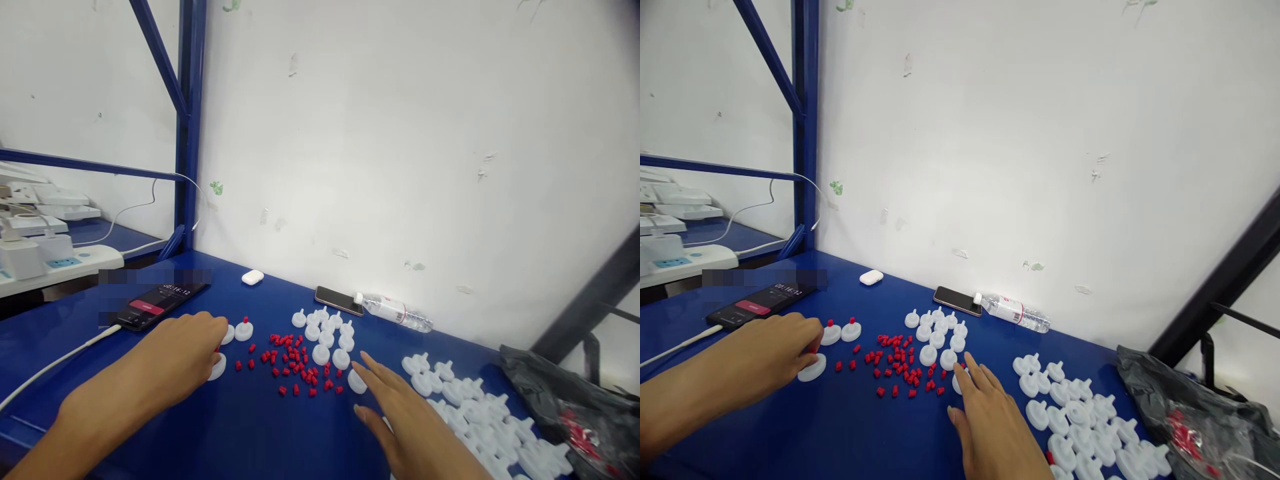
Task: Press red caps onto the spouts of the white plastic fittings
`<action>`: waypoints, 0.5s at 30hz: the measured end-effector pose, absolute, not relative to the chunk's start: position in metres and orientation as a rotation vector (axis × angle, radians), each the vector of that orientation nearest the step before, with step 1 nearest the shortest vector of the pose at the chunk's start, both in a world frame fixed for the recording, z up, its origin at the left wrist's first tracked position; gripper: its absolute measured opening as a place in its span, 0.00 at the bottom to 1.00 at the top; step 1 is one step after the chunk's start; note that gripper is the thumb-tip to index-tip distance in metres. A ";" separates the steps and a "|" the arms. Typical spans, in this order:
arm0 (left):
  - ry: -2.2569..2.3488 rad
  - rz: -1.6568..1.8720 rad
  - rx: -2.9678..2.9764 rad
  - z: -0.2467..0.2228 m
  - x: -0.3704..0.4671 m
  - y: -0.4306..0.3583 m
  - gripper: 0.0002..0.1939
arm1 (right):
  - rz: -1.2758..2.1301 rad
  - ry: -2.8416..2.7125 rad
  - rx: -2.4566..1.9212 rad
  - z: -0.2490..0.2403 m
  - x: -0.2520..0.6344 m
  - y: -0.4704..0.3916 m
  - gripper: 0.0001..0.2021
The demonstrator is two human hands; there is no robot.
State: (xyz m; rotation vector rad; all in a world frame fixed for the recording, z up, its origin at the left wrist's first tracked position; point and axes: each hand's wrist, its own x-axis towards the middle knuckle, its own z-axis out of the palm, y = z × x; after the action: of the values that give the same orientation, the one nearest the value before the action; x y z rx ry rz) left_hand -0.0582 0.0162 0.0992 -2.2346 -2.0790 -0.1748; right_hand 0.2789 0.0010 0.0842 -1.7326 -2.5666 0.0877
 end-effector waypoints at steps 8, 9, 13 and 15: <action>-2.082 0.001 -2.214 0.109 -0.031 0.010 0.12 | 0.145 -2.533 -1.736 0.094 0.272 -0.004 0.27; -2.084 0.008 -2.229 0.106 -0.028 0.011 0.12 | 0.161 -2.535 -1.751 0.097 0.271 -0.004 0.28; -2.073 0.041 -2.292 0.096 -0.021 0.014 0.15 | 0.249 -2.548 -1.723 0.106 0.265 -0.006 0.29; -2.049 0.060 -2.315 0.091 -0.019 0.017 0.16 | 0.277 -2.544 -1.700 0.107 0.264 -0.006 0.27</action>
State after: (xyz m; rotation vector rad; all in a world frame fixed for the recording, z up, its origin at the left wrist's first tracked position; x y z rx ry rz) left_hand -0.0189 0.0170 0.0913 -2.3151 -2.0488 0.0599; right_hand 0.2638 -0.0064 0.1069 -1.7004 -2.5444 0.2774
